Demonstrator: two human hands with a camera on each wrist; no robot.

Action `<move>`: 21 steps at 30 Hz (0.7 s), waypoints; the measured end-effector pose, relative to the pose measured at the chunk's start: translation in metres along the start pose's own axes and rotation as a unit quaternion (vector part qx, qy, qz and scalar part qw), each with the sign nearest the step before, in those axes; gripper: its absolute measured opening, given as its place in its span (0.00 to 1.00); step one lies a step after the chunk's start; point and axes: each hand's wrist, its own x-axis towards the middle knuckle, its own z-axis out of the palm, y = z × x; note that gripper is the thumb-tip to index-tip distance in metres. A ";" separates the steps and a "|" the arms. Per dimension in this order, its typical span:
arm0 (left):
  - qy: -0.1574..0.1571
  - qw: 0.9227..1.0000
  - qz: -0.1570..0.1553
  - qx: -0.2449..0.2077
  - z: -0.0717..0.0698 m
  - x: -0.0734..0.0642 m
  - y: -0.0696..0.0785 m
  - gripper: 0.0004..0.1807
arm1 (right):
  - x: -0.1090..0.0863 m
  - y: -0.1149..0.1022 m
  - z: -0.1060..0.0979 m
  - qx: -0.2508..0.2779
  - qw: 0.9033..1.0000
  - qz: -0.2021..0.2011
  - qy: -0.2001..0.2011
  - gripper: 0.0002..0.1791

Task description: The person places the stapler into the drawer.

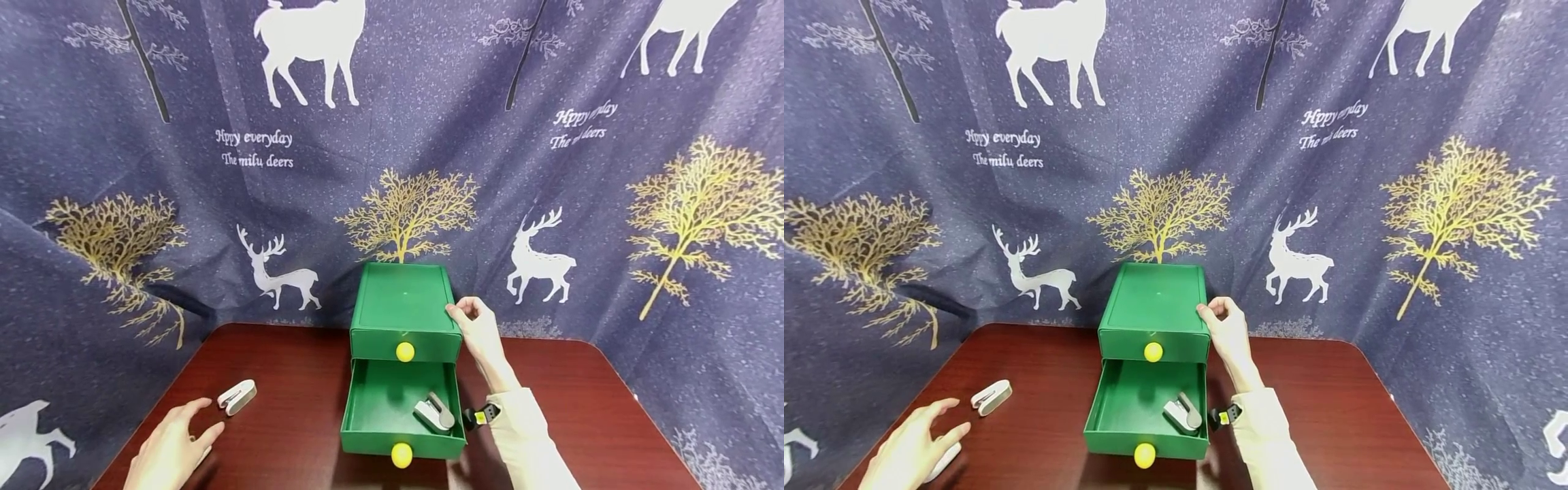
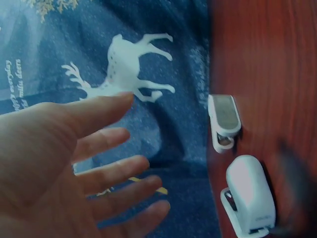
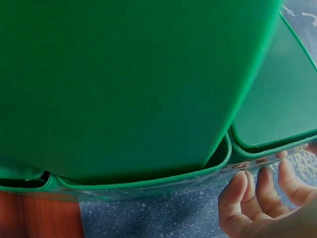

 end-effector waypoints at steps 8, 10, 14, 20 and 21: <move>-0.079 0.994 -0.077 0.002 0.008 0.008 -0.019 0.43 | -0.001 -0.003 0.001 0.007 1.000 -0.001 0.005 0.09; -0.088 0.993 -0.082 0.003 0.010 0.008 -0.023 0.44 | -0.002 -0.004 0.001 0.010 1.000 -0.003 0.002 0.09; -0.102 0.991 -0.088 0.004 0.012 0.009 -0.029 0.46 | -0.001 -0.004 0.002 0.010 1.000 -0.005 0.001 0.10; -0.126 0.986 -0.110 0.005 0.017 0.010 -0.034 0.47 | -0.003 -0.004 0.002 0.007 1.000 0.001 0.002 0.10; -0.126 0.986 -0.111 0.005 0.018 0.009 -0.036 0.47 | -0.003 -0.004 0.003 0.007 1.000 0.001 0.001 0.10</move>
